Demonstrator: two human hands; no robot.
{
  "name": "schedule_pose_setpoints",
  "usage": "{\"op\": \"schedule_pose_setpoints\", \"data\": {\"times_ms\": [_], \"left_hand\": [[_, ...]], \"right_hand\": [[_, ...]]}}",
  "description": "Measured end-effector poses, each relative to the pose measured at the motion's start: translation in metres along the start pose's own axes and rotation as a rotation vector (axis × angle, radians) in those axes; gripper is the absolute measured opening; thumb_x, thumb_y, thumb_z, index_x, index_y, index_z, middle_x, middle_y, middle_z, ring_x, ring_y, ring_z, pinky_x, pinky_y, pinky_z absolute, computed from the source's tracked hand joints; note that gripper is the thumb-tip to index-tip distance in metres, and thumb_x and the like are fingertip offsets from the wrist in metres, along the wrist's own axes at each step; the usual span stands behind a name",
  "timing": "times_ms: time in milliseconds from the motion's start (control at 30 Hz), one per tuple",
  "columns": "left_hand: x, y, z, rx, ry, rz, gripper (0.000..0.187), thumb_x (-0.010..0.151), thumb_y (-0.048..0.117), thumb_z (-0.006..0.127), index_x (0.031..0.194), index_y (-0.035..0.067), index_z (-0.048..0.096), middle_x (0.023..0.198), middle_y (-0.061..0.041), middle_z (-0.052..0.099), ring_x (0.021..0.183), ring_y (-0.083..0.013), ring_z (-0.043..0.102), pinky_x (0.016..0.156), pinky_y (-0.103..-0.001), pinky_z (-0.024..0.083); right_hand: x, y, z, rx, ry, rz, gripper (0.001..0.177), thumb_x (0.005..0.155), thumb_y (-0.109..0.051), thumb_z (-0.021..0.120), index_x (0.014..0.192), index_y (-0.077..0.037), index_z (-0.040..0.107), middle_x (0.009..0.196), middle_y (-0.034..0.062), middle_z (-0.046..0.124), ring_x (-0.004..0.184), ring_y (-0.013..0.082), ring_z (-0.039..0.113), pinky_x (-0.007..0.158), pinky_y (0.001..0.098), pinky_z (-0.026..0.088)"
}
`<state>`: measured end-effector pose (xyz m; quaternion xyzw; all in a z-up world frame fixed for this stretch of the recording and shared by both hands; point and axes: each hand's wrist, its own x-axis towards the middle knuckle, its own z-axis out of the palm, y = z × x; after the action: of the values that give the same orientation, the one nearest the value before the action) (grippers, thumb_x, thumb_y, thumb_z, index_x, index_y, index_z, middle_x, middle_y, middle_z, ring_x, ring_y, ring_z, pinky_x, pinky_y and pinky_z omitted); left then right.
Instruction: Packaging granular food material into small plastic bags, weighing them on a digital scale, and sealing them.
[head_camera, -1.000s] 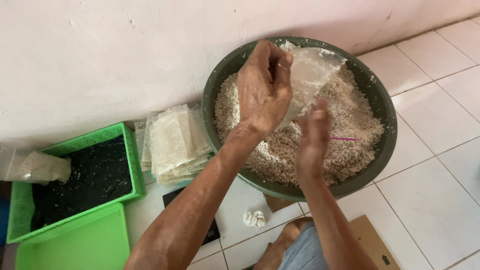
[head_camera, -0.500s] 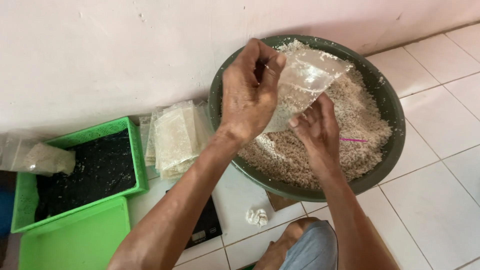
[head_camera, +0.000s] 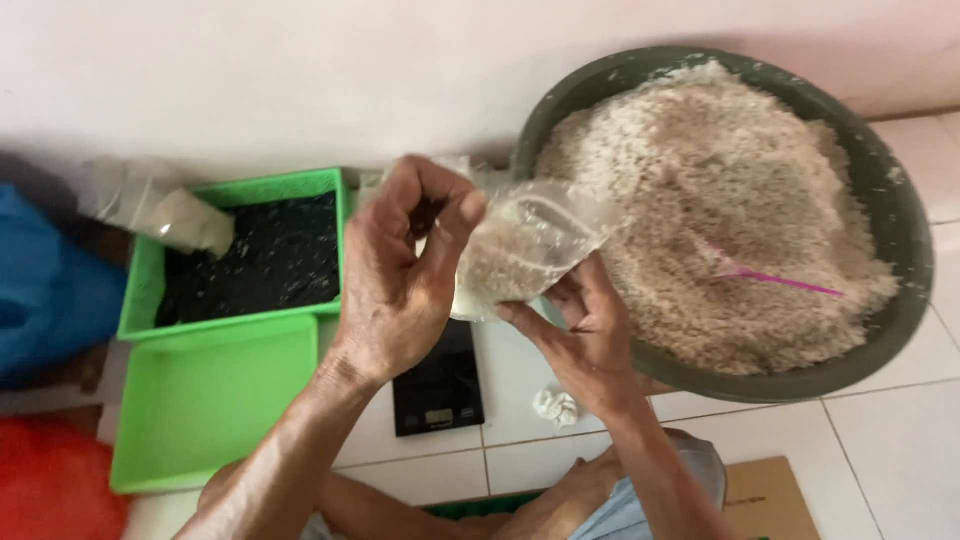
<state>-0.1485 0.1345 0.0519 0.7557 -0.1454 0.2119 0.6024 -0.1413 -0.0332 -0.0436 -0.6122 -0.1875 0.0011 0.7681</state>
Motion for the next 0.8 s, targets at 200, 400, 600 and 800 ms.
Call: {"op": "schedule_pose_setpoints", "data": {"times_ms": [200, 400, 600, 800], "left_hand": [[-0.064, -0.081, -0.024, -0.082, 0.180, -0.147, 0.011, 0.097, 0.009, 0.061, 0.089, 0.001, 0.063, 0.068, -0.006, 0.055, 0.070, -0.0115, 0.054, 0.068, -0.030, 0.052], [-0.117, -0.150, -0.029, -0.157, 0.271, -0.335, 0.013, 0.097, 0.009, 0.060, 0.089, 0.000, 0.062, 0.065, -0.007, 0.053, 0.064, -0.0127, 0.051, 0.062, -0.028, 0.048], [-0.152, -0.199, -0.029, -0.121, 0.333, -0.401, 0.012, 0.098, 0.010, 0.061, 0.090, 0.001, 0.064, 0.064, -0.009, 0.057, 0.065, -0.0137, 0.055, 0.063, -0.029, 0.049], [-0.170, -0.220, -0.032, -0.076, 0.351, -0.498, 0.015, 0.100, 0.013, 0.058, 0.090, 0.003, 0.064, 0.065, -0.008, 0.057, 0.066, -0.0147, 0.054, 0.065, -0.032, 0.049]], "right_hand": [[-0.021, 0.081, 0.030, -0.185, 0.004, -0.012, 0.070, 0.079, 0.008, 0.074, 0.141, -0.004, 0.045, 0.126, 0.0152, 0.062, 0.115, 0.0260, 0.062, 0.100, 0.0451, 0.051], [-0.033, 0.143, 0.039, -0.379, 0.000, 0.207, 0.056, 0.080, 0.002, 0.074, 0.130, 0.003, 0.050, 0.123, 0.0267, 0.062, 0.119, 0.0443, 0.058, 0.102, 0.0522, 0.048], [-0.045, 0.165, 0.051, -0.460, -0.036, 0.269, 0.045, 0.087, -0.003, 0.069, 0.128, -0.002, 0.049, 0.123, 0.0235, 0.060, 0.121, 0.0470, 0.053, 0.103, 0.0583, 0.046], [-0.054, 0.196, 0.055, -0.462, -0.083, 0.340, 0.045, 0.092, -0.008, 0.064, 0.132, -0.004, 0.043, 0.127, 0.0226, 0.056, 0.123, 0.0477, 0.051, 0.104, 0.0599, 0.047]]}}
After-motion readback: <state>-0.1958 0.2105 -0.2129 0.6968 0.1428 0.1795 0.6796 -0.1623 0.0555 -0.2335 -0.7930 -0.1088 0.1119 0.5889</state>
